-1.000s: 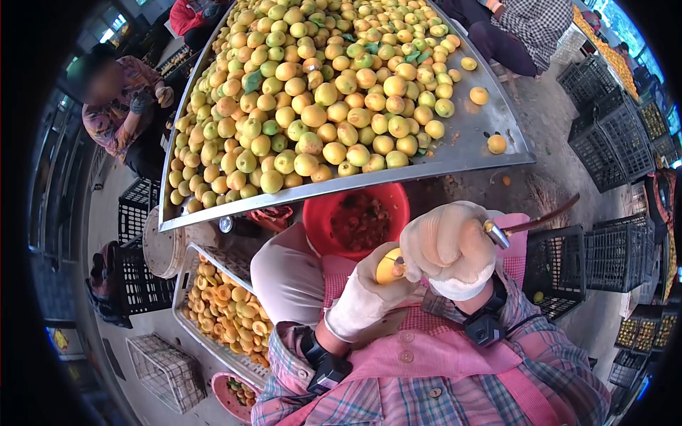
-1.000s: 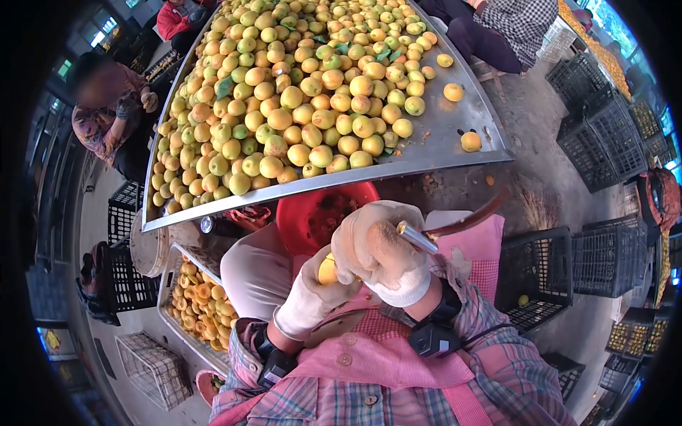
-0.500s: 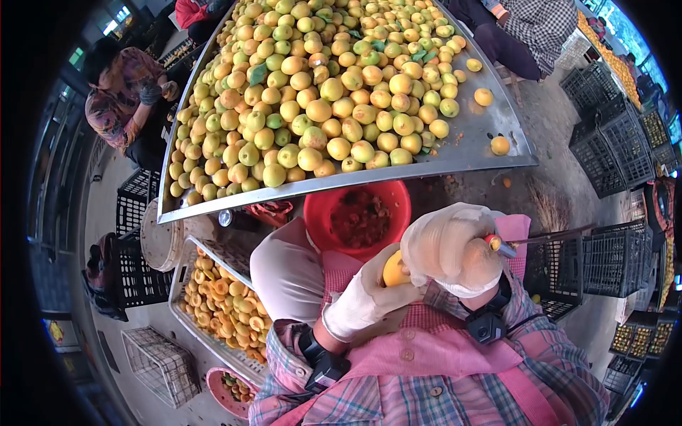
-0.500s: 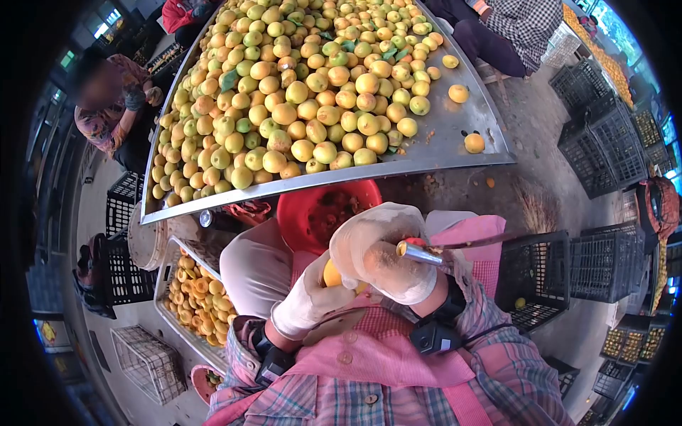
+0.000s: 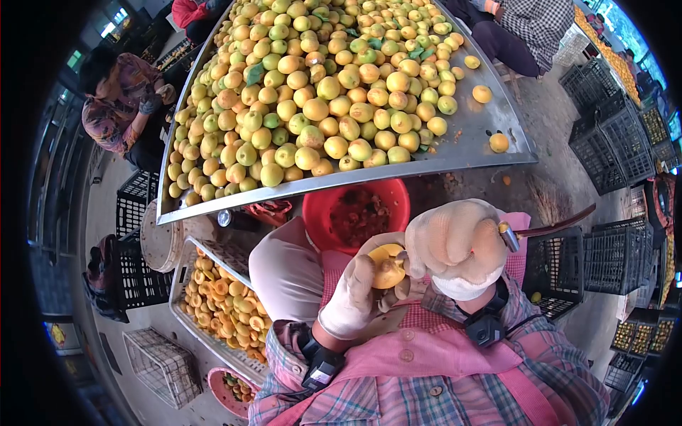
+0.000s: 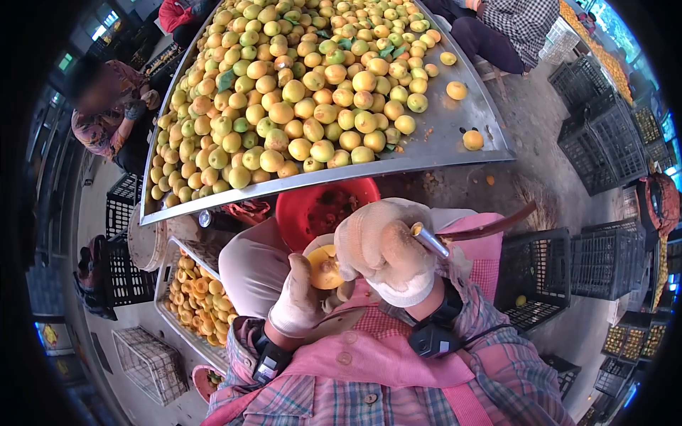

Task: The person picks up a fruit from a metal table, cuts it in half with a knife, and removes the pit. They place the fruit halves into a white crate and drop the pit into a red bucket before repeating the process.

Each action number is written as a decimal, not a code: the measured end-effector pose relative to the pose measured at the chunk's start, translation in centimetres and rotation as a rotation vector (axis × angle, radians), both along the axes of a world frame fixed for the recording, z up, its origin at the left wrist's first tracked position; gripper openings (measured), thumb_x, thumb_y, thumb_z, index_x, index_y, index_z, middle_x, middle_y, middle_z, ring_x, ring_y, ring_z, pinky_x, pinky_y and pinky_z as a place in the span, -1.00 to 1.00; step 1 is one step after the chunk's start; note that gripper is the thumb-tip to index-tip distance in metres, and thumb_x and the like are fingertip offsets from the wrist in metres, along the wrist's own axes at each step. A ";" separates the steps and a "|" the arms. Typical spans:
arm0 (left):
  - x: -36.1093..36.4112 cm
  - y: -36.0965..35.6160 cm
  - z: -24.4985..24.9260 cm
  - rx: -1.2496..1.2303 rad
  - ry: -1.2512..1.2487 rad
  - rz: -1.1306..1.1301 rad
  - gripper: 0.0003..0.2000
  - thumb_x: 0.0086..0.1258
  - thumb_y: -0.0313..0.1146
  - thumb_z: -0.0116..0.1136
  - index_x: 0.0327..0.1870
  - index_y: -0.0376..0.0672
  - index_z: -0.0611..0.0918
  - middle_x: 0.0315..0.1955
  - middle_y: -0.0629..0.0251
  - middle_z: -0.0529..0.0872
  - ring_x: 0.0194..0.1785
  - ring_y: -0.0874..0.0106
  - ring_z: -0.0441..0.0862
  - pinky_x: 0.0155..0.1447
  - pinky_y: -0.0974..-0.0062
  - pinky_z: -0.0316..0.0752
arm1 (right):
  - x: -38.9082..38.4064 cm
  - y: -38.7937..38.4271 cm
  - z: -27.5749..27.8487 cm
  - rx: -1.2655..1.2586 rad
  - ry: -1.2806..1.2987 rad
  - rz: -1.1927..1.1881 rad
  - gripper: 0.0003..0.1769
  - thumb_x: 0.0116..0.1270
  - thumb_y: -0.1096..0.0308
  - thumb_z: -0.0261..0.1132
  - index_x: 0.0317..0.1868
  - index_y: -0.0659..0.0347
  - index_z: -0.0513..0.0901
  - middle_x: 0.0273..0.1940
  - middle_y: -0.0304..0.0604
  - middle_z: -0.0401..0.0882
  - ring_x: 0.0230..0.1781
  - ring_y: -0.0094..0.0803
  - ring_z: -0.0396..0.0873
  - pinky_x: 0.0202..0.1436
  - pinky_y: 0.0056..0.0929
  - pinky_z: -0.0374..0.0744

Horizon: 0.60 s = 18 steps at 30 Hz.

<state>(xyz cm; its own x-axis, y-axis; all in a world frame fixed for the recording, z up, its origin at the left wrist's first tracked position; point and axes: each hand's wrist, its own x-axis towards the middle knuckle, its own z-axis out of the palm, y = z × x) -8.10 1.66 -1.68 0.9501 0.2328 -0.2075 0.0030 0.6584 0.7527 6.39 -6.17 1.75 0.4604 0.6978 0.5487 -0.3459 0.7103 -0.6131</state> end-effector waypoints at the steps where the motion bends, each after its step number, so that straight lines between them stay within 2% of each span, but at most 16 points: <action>1: 0.2 -0.2 0.5 -0.035 0.057 0.012 -0.26 0.43 0.37 -0.27 0.27 -0.16 0.39 -0.22 0.44 0.56 -0.30 0.67 0.49 -0.27 0.75 0.36 | -0.1 0.1 0.0 -0.002 -0.009 0.005 -0.48 0.53 -0.02 0.04 -0.54 0.15 0.42 -0.71 -0.30 0.30 -0.80 -0.48 0.24 -0.61 -0.35 0.44; 2: 0.2 -0.3 0.9 -0.070 0.116 0.026 -0.25 0.43 0.41 -0.37 0.24 -0.14 0.41 -0.29 0.47 0.54 -0.37 0.69 0.44 -0.32 0.77 0.31 | -0.3 0.2 0.1 -0.002 -0.007 0.008 -0.48 0.53 -0.02 0.04 -0.54 0.15 0.42 -0.71 -0.30 0.30 -0.80 -0.48 0.24 -0.61 -0.35 0.44; 3: 0.1 -0.2 1.1 -0.070 0.117 0.030 -0.25 0.43 0.41 -0.37 0.24 -0.14 0.41 -0.29 0.47 0.54 -0.37 0.69 0.44 -0.32 0.77 0.31 | -0.4 0.3 0.3 -0.009 -0.014 0.009 -0.49 0.52 -0.01 0.04 -0.54 0.15 0.42 -0.71 -0.30 0.30 -0.80 -0.48 0.24 -0.61 -0.35 0.44; 5: 0.1 0.0 1.3 -0.062 0.133 -0.012 -0.22 0.41 0.44 -0.53 0.18 -0.11 0.44 -0.34 0.50 0.52 -0.43 0.69 0.38 -0.37 0.76 0.24 | -0.5 0.4 0.4 -0.016 -0.021 0.011 -0.49 0.52 -0.01 0.05 -0.53 0.16 0.43 -0.71 -0.30 0.30 -0.80 -0.48 0.24 -0.60 -0.36 0.45; 11: 0.3 -0.2 0.9 -0.055 0.157 -0.020 -0.24 0.45 0.41 -0.55 0.14 -0.10 0.47 -0.43 0.52 0.49 -0.50 0.70 0.32 -0.41 0.76 0.18 | -1.0 0.1 0.5 -0.048 -0.086 -0.047 -0.48 0.49 -0.02 0.11 -0.56 0.17 0.46 -0.69 -0.28 0.36 -0.76 -0.43 0.33 -0.57 -0.35 0.45; 13: 0.4 -0.2 1.5 -0.033 0.181 -0.011 -0.25 0.46 0.40 -0.54 0.14 -0.12 0.47 -0.45 0.52 0.49 -0.52 0.70 0.31 -0.43 0.75 0.18 | -0.9 -1.5 -0.3 -0.326 -0.256 -0.179 -0.69 0.27 0.20 0.36 -0.52 0.21 0.56 -0.47 -0.12 0.59 -0.44 -0.27 0.58 -0.34 -0.36 0.57; 14: 0.5 -0.2 1.7 -0.010 0.206 -0.004 -0.25 0.47 0.39 -0.53 0.13 -0.13 0.47 -0.48 0.51 0.48 -0.54 0.70 0.31 -0.44 0.75 0.18 | -0.9 -2.0 -0.7 -0.327 -0.257 -0.177 -0.69 0.27 0.20 0.36 -0.52 0.21 0.56 -0.47 -0.12 0.59 -0.44 -0.27 0.58 -0.34 -0.36 0.57; 16: 0.5 -0.2 1.4 -0.006 0.218 -0.011 -0.25 0.48 0.37 -0.53 0.13 -0.15 0.47 -0.48 0.49 0.48 -0.55 0.69 0.31 -0.46 0.74 0.18 | -0.9 -2.4 -1.2 -0.381 -0.190 -0.046 -0.82 0.19 0.32 0.37 -0.47 0.20 0.61 -0.35 -0.12 0.65 -0.32 -0.24 0.63 -0.24 -0.38 0.61; 17: 0.5 -0.2 1.2 0.001 0.231 -0.020 -0.26 0.49 0.36 -0.53 0.13 -0.17 0.47 -0.49 0.47 0.49 -0.56 0.68 0.32 -0.47 0.73 0.18 | -1.0 -2.2 -1.1 -0.342 -0.159 0.005 -0.81 0.17 0.34 0.36 -0.52 0.21 0.58 -0.48 -0.13 0.57 -0.45 -0.19 0.58 -0.35 -0.38 0.55; 18: 0.2 -0.2 0.9 0.000 0.232 -0.020 -0.26 0.49 0.36 -0.53 0.13 -0.17 0.47 -0.49 0.47 0.49 -0.56 0.68 0.32 -0.47 0.73 0.18 | -0.7 -1.9 -0.5 -0.343 -0.158 0.006 -0.81 0.17 0.34 0.36 -0.52 0.21 0.58 -0.48 -0.13 0.57 -0.45 -0.19 0.58 -0.35 -0.38 0.55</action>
<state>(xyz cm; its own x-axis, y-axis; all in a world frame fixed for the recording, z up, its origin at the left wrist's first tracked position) -7.89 1.44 -0.75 0.8814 0.2148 -0.4207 0.1885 0.6566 0.7303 5.69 -8.11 1.21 0.3836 0.8560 0.3467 -0.2315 0.4526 -0.8611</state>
